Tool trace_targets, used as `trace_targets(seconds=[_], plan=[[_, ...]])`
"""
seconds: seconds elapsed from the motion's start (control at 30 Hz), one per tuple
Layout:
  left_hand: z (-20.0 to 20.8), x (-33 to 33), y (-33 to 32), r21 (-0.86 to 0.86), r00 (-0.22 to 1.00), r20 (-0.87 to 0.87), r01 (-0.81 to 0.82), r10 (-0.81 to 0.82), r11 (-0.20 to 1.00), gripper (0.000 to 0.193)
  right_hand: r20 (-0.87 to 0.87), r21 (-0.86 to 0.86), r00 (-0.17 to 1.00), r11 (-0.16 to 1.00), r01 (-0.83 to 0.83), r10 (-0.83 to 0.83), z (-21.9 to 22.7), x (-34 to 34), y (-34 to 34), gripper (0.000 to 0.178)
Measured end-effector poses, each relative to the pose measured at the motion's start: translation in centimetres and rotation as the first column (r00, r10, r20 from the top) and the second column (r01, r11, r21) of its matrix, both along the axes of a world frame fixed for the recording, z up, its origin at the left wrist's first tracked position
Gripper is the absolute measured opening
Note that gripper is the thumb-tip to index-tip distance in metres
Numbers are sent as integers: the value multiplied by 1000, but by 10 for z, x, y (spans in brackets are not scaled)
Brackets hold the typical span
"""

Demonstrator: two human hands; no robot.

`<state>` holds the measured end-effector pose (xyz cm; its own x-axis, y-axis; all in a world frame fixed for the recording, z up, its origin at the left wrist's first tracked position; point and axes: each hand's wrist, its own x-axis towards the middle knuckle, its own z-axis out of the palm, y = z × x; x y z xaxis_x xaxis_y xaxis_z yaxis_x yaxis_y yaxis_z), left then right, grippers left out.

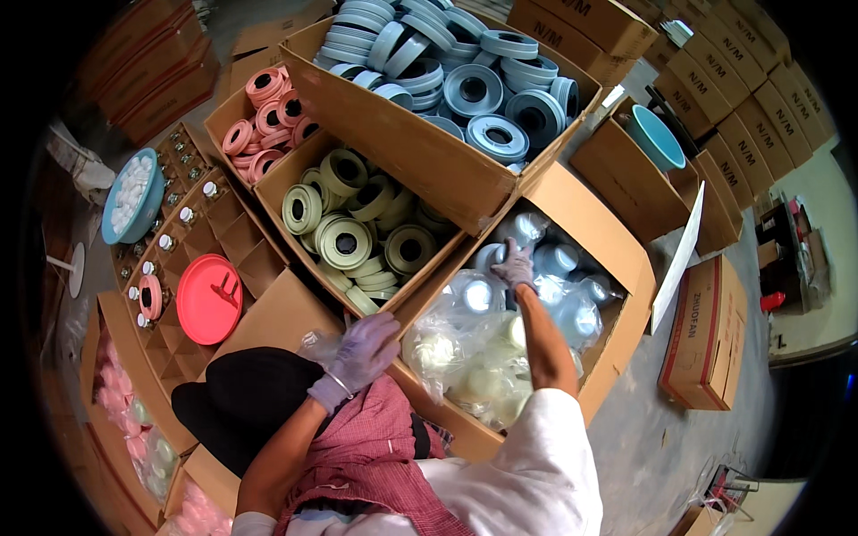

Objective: The person assembles thermos flasks by inserting inner glass bottles into outer plastic shells, securing the lids, and placing the finished units into plastic bags. The person repeats this process for multiple pink and light blue thermoses.

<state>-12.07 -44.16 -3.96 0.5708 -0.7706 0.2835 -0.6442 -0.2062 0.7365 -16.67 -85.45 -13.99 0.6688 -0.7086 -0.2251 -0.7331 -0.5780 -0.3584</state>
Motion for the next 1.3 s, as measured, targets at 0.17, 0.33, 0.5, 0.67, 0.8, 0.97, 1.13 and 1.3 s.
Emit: trace_targets(seconds=[0.17, 0.33, 0.5, 0.67, 0.8, 0.97, 1.13, 1.3], plan=[[3, 3, -7, -176, 977, -212, -57, 18, 983, 29, 232, -178, 954, 972, -150, 190, 202, -71, 30, 76], [21, -8, -37, -287, 563, -826, -380, -26, 879, 36, 465, -72, 841, 959, -275, 276, 352, -121, 123, 75], [87, 67, 51, -451, 766, -641, -317, -56, 834, 41, 678, -95, 544, 793, -602, 494, 337, -106, 224, 71], [170, 125, 221, -213, 686, -726, -157, -49, 964, 29, -60, -774, -356, -269, -573, 932, 345, -18, 328, 55], [170, 141, 317, 126, 955, -215, -183, 207, 975, 29, -456, -803, -641, -596, -3, 618, 375, 41, 382, 48], [136, 101, 420, 149, 927, 84, -374, 365, 915, 28, -122, -777, -669, -490, -396, 733, 391, 114, 442, 51], [124, 44, 377, -199, 975, 55, -201, 216, 959, 21, 477, -333, -58, 120, -935, 877, 244, 234, 505, 72], [83, 37, 392, -380, 848, -492, -411, 196, 828, 30, -57, -50, 39, 36, -998, 998, 83, 290, 601, 85]])
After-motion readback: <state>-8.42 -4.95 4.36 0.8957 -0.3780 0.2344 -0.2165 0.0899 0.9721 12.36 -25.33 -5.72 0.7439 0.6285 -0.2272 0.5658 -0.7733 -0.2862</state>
